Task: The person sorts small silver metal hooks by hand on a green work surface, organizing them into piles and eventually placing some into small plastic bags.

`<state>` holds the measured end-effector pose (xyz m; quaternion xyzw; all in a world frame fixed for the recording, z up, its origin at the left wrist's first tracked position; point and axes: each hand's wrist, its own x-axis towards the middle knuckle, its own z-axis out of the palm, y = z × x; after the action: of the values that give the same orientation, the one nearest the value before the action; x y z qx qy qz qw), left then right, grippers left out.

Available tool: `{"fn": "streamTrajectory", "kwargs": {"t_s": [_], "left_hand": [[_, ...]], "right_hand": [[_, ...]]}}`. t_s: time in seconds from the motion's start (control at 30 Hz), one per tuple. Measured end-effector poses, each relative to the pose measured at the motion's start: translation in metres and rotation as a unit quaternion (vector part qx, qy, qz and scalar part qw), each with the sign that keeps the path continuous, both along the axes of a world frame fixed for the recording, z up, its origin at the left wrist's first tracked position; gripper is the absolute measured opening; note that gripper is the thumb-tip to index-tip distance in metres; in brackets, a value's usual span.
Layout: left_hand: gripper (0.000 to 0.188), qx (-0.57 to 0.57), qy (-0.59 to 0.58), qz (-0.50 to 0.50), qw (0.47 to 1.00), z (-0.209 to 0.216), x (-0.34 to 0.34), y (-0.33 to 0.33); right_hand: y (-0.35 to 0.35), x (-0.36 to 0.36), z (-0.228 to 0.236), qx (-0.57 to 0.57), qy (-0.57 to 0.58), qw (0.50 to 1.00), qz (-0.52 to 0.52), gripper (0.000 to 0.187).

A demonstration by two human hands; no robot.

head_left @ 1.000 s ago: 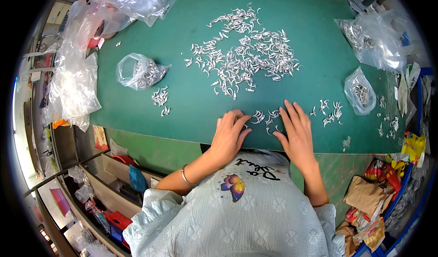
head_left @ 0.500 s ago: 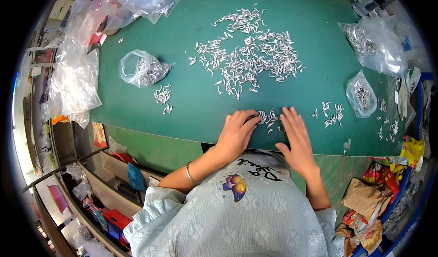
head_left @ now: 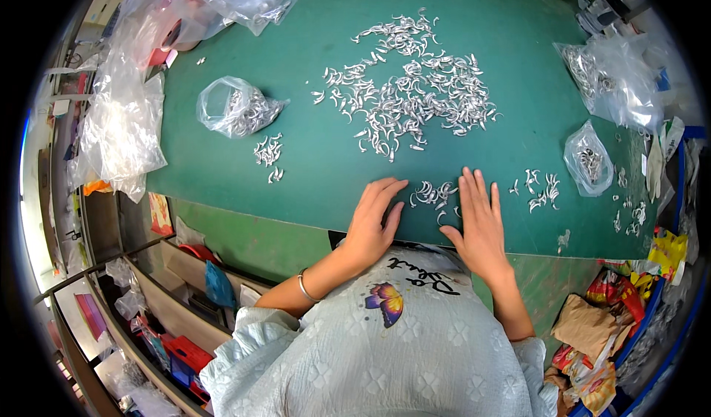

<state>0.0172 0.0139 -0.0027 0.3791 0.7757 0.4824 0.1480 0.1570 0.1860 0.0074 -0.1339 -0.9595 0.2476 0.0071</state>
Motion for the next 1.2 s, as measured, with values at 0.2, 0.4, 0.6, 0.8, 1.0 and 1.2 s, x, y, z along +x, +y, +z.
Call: {"fn": "streamTrajectory", "kwargs": {"t_s": [0.2,0.4,0.6,0.8,1.0,1.2], "left_hand": [[0.036,0.003,0.023,0.054,0.998,0.003,-0.006,-0.023],[0.033,0.045,0.074,0.151,0.985,-0.007,-0.011,-0.050],[0.031,0.108,0.091,0.240,0.960,-0.014,-0.022,-0.068],[0.031,0.145,0.072,0.305,0.938,-0.022,-0.028,-0.083],[0.032,0.141,0.054,0.346,0.926,-0.020,-0.037,-0.097],[0.035,-0.004,0.129,0.308,0.943,-0.016,-0.047,-0.112]], "right_hand": [[-0.020,-0.029,-0.003,0.011,0.006,0.996,0.092,0.077],[-0.043,-0.059,-0.002,0.019,-0.003,0.987,0.159,0.067],[-0.068,-0.098,-0.009,0.012,0.013,0.960,0.279,0.062],[-0.104,-0.160,-0.009,0.013,0.061,0.948,0.311,0.060],[-0.121,-0.212,-0.019,-0.207,0.159,0.946,0.192,0.047],[-0.089,-0.175,-0.016,-0.267,0.171,0.946,0.061,0.034]]}}
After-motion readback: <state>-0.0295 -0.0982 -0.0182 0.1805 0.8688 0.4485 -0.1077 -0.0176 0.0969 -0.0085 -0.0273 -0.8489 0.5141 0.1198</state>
